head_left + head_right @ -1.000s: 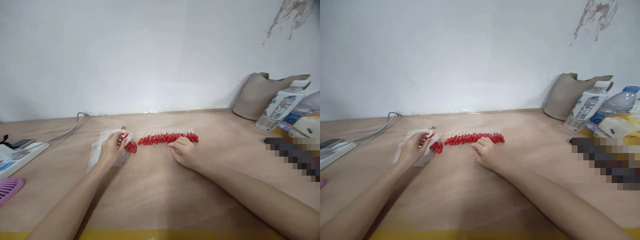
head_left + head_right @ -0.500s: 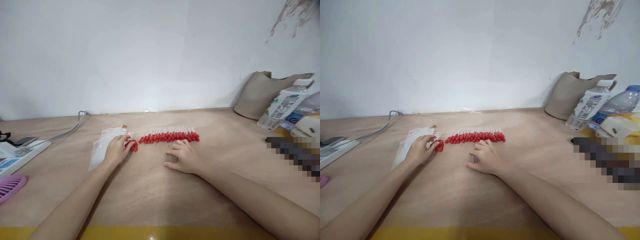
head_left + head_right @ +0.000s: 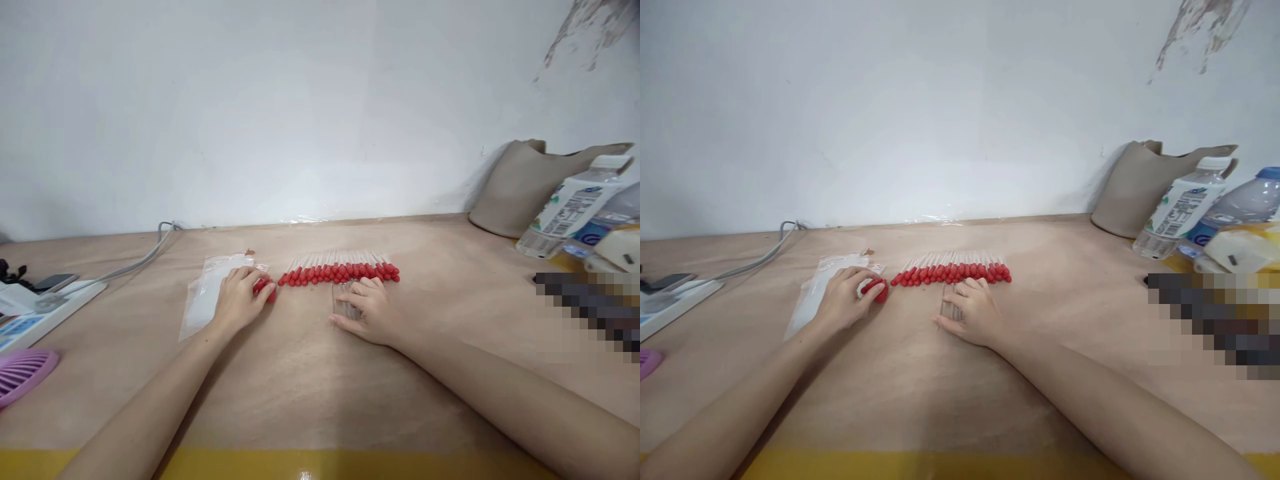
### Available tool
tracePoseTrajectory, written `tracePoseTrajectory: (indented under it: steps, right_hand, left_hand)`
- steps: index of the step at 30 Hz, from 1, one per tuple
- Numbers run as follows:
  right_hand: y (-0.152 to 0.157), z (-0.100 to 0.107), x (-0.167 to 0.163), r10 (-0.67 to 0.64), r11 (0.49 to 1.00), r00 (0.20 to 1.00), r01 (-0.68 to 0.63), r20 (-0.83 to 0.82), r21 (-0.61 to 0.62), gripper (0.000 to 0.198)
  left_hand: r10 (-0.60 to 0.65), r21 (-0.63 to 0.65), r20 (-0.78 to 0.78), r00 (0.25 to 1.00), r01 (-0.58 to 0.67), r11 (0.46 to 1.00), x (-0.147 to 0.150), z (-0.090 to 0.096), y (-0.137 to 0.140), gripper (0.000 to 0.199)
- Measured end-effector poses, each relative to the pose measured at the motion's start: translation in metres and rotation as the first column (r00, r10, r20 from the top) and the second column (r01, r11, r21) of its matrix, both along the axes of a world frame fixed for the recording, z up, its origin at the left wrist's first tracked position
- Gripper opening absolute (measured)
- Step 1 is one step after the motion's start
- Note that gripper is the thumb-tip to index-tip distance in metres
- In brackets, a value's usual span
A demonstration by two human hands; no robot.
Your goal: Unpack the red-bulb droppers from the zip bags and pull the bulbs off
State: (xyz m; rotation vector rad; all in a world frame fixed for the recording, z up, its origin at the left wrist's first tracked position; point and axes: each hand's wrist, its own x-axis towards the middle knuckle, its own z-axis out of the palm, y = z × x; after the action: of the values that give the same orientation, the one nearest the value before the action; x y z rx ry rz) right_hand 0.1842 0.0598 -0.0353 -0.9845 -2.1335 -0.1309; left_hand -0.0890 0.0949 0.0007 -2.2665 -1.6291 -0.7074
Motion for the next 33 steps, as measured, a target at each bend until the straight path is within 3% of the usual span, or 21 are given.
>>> tracePoseTrajectory:
  steps: [7,13,21,25,29,33]
  right_hand:
    - [-0.003,0.000,0.007,0.077,0.997,0.997,-0.077,0.020,-0.001,0.035]
    - [-0.004,0.000,0.013,0.039,0.999,0.998,-0.038,-0.051,0.016,0.030]
    - [-0.004,-0.003,0.020,-0.016,1.000,0.994,0.018,-0.106,0.020,0.022]
    - [-0.003,-0.002,0.022,-0.046,0.997,0.990,0.054,-0.136,0.055,0.032]
    - [-0.005,0.003,0.024,-0.059,0.989,0.996,0.067,-0.066,0.135,0.055]
    - [-0.004,0.002,0.026,-0.004,0.987,0.995,-0.012,0.099,0.159,0.045]
  left_hand:
    - [-0.047,-0.076,-0.074,0.996,0.041,0.996,0.021,0.002,0.009,0.027]
    - [-0.047,-0.076,-0.080,0.996,0.041,0.996,0.026,0.000,0.022,0.020]
    - [-0.055,0.132,0.097,0.994,0.042,0.990,0.023,-0.001,0.012,0.015]
    - [-0.250,0.138,0.186,0.950,0.226,0.964,0.036,-0.003,-0.010,0.015]
    - [-0.485,0.051,0.218,0.847,0.486,0.872,0.056,-0.011,-0.031,0.013]
    - [-0.600,0.052,0.221,0.769,0.605,0.794,0.067,-0.020,-0.038,0.011]
